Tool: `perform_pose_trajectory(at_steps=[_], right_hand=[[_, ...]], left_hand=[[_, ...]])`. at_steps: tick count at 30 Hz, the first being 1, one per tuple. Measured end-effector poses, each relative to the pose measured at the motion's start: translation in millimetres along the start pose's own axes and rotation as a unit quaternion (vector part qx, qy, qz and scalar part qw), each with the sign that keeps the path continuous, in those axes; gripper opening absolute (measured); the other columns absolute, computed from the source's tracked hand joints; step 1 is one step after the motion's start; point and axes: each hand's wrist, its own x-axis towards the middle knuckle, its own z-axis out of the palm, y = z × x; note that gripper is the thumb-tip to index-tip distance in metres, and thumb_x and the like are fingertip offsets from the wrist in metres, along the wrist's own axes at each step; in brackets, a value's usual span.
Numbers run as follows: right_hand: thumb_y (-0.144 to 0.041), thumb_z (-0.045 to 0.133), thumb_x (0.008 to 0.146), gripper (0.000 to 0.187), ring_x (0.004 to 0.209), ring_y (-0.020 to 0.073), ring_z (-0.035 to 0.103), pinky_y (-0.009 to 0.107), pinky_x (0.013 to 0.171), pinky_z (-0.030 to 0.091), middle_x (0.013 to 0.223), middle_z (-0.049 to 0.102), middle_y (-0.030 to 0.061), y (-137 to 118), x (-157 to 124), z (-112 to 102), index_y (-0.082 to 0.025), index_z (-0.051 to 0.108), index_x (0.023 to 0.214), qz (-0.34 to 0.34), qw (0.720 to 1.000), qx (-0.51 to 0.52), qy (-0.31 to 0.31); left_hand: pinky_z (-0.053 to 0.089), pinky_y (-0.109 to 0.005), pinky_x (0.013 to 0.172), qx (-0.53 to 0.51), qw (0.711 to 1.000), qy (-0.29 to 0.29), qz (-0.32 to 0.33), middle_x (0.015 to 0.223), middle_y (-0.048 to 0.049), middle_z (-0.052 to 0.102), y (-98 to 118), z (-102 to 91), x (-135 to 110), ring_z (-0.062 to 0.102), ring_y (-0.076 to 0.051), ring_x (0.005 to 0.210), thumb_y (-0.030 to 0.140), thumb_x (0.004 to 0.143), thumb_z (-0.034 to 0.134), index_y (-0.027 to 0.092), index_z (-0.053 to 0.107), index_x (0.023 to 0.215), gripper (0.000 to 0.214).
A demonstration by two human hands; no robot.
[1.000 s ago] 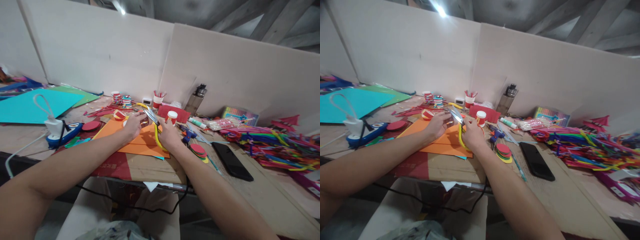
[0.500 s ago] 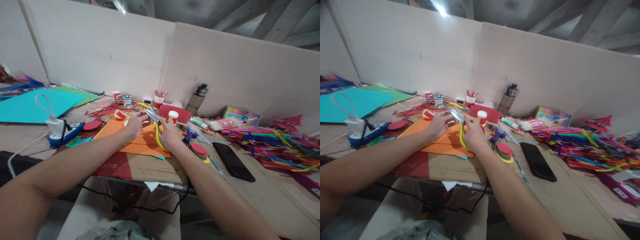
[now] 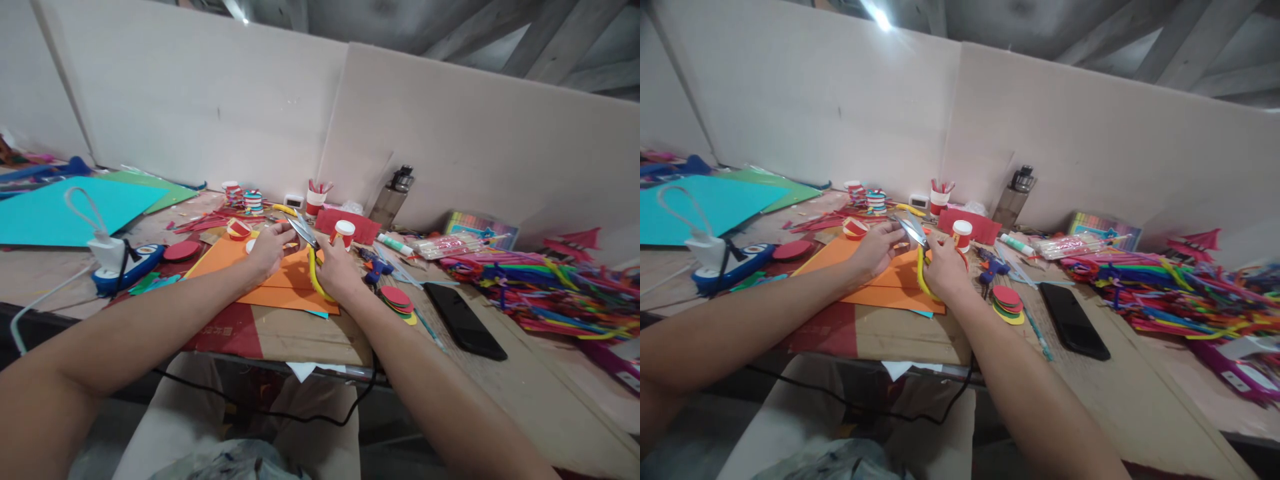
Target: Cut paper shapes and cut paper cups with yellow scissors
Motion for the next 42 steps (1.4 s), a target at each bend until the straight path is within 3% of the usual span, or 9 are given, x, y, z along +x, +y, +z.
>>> perform_pose_trajectory(at_steps=[12,21,42], right_hand=[[-0.025,0.05,0.084,0.05,0.083,0.0242,0.061,0.034,0.069,0.048,0.115,0.053,0.0144,-1.5,-0.8,-4.6,-0.025,0.047,0.133,0.016,1.0,-0.011,-0.02],[-0.029,0.049,0.087,0.041,0.1,0.0269,0.056,0.035,0.08,0.047,0.115,0.051,0.0155,2.3,-0.5,-0.4,-0.02,0.051,0.126,-0.024,0.999,0.025,0.028],[-0.032,0.049,0.088,0.036,0.094,0.0252,0.061,0.032,0.076,0.048,0.117,0.053,0.0159,-2.5,-0.2,-4.4,-0.019,0.053,0.122,0.012,1.0,0.002,-0.006]], left_hand=[[0.049,-0.032,0.074,0.009,1.0,0.01,-0.002,0.07,-0.0019,0.061,0.2,-0.2,0.4,0.056,-0.011,0.066,0.019,0.069,0.068,0.014,0.061,0.073,0.009],[0.049,-0.031,0.071,0.032,0.999,-0.005,0.009,0.067,-0.0002,0.059,-1.3,0.9,-0.6,0.056,-0.011,0.064,0.018,0.068,0.067,0.014,0.059,0.071,0.01],[0.048,-0.029,0.07,0.036,0.999,-0.002,0.007,0.07,-0.0015,0.06,0.0,1.5,-1.2,0.056,-0.011,0.067,0.019,0.07,0.066,0.013,0.061,0.075,0.009]])
